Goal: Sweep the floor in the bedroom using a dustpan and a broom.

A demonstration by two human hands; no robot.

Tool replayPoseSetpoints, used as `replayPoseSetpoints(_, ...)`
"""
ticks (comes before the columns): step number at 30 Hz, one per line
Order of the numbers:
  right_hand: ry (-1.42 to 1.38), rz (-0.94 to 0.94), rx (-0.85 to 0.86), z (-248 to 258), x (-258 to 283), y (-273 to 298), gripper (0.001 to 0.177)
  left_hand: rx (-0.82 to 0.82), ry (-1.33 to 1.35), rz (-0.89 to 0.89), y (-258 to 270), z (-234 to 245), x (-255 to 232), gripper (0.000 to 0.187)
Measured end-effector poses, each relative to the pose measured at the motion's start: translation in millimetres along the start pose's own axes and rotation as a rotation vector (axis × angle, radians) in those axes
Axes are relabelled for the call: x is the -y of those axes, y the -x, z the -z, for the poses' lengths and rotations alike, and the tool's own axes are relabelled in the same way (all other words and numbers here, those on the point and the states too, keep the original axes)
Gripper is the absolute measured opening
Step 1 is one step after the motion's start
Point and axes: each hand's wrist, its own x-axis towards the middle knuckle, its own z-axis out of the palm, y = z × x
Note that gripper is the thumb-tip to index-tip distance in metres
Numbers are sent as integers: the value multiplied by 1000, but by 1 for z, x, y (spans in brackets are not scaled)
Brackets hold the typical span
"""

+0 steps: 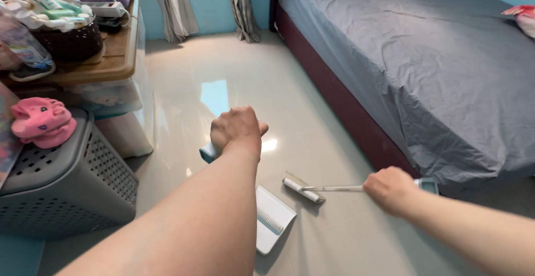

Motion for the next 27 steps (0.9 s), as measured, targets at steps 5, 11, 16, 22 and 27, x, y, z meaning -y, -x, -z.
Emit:
replayPoseSetpoints(5,-34,-71,28,6,12,8,11,-70,-21,-35,-23,-17,-4,18)
replayPoseSetpoints(11,-95,-103,27,24,-19,15,10,-133,-3,-75,-34,-17,2,14)
replayPoseSetpoints(16,-94,-64,66,31,-17,24,9,-156,-16,-98,-48,-20,2,13)
replayPoseSetpoints(22,-146,-31,8,27,-14,27,7,-158,-51,-110,-53,-21,6,15)
replayPoseSetpoints(27,-114,-19,-11,66,-40,27,10,-169,-32,-115,-56,-24,6,15)
